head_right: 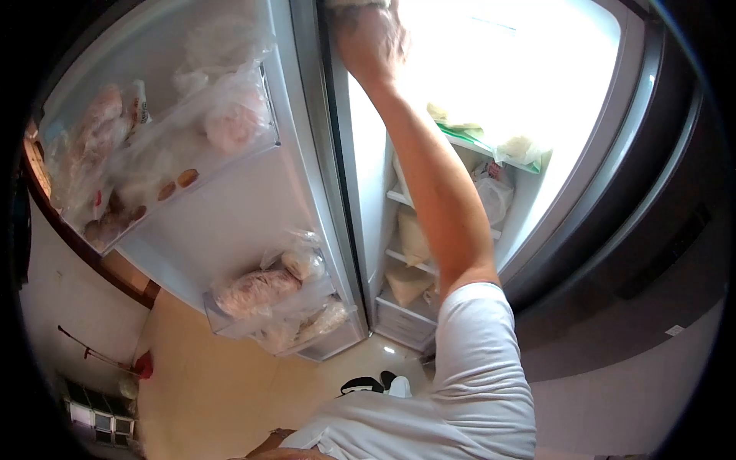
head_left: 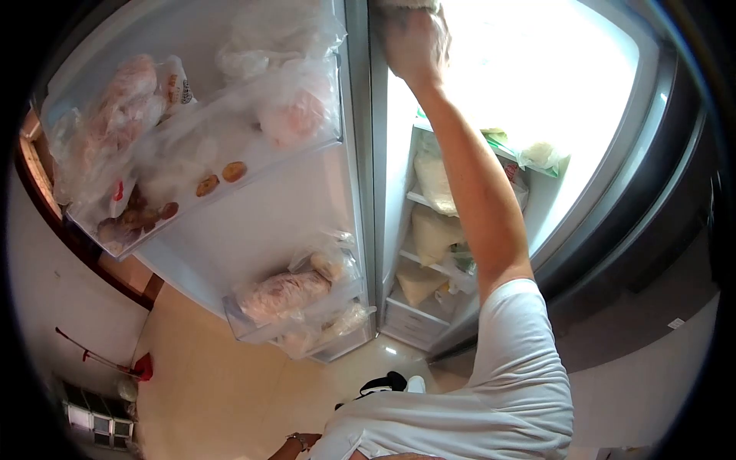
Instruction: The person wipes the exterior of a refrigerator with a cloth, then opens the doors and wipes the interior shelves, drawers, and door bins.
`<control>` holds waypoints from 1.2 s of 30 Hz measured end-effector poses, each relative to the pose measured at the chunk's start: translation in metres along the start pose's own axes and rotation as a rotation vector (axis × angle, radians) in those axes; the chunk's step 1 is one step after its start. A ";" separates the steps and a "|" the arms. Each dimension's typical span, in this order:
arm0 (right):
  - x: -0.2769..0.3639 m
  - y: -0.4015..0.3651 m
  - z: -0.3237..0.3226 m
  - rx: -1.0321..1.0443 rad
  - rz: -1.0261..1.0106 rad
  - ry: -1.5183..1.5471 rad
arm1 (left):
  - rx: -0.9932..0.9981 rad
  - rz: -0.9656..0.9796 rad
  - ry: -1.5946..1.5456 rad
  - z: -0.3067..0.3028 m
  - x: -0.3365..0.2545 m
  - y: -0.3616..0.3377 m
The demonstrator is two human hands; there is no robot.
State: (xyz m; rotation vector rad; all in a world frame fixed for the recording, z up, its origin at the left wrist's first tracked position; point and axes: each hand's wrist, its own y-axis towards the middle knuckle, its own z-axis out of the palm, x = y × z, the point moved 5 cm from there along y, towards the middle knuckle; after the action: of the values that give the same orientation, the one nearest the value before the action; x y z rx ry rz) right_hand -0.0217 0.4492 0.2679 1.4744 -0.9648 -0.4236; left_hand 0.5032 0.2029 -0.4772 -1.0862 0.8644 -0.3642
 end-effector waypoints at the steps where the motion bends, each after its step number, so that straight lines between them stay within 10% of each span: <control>1: 0.003 -0.008 -0.008 0.062 -0.014 -0.064 | 0.005 0.001 0.003 -0.001 0.000 0.001; 8: 0.018 -0.014 -0.084 -0.428 -0.299 0.087 | 0.017 0.014 0.015 -0.003 0.006 0.004; 10: 0.025 0.003 -0.104 -0.493 -0.097 0.167 | 0.017 0.020 0.015 -0.006 0.007 0.003; 12: 0.058 0.013 -0.126 -0.613 -0.342 -0.198 | 0.016 0.021 0.015 -0.010 0.008 0.003; 14: 0.065 0.030 -0.121 -0.389 -0.011 0.040 | 0.021 0.019 0.024 -0.013 0.012 0.004; 16: 0.066 0.043 -0.095 -0.325 -0.425 -0.009 | 0.023 0.017 0.027 -0.021 0.014 0.002; 21: 0.066 0.027 -0.061 -0.304 -0.667 -0.470 | -0.043 0.017 0.029 -0.046 0.006 -0.020; 27: 0.034 -0.018 -0.068 -0.041 -0.706 -0.301 | -0.608 0.288 -0.232 -0.128 -0.027 -0.102; 32: -0.006 -0.001 -0.080 0.045 0.062 0.441 | -1.180 0.313 -0.363 -0.181 -0.055 -0.196; 36: 0.061 0.021 -0.110 -0.199 -0.175 0.633 | -1.412 0.507 -0.581 -0.189 -0.083 -0.258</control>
State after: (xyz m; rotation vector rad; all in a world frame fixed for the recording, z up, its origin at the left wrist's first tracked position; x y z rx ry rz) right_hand 0.0899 0.4753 0.3235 1.3863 -0.2838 -0.1492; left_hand 0.3437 0.0238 -0.2505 -2.0087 0.7700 1.1279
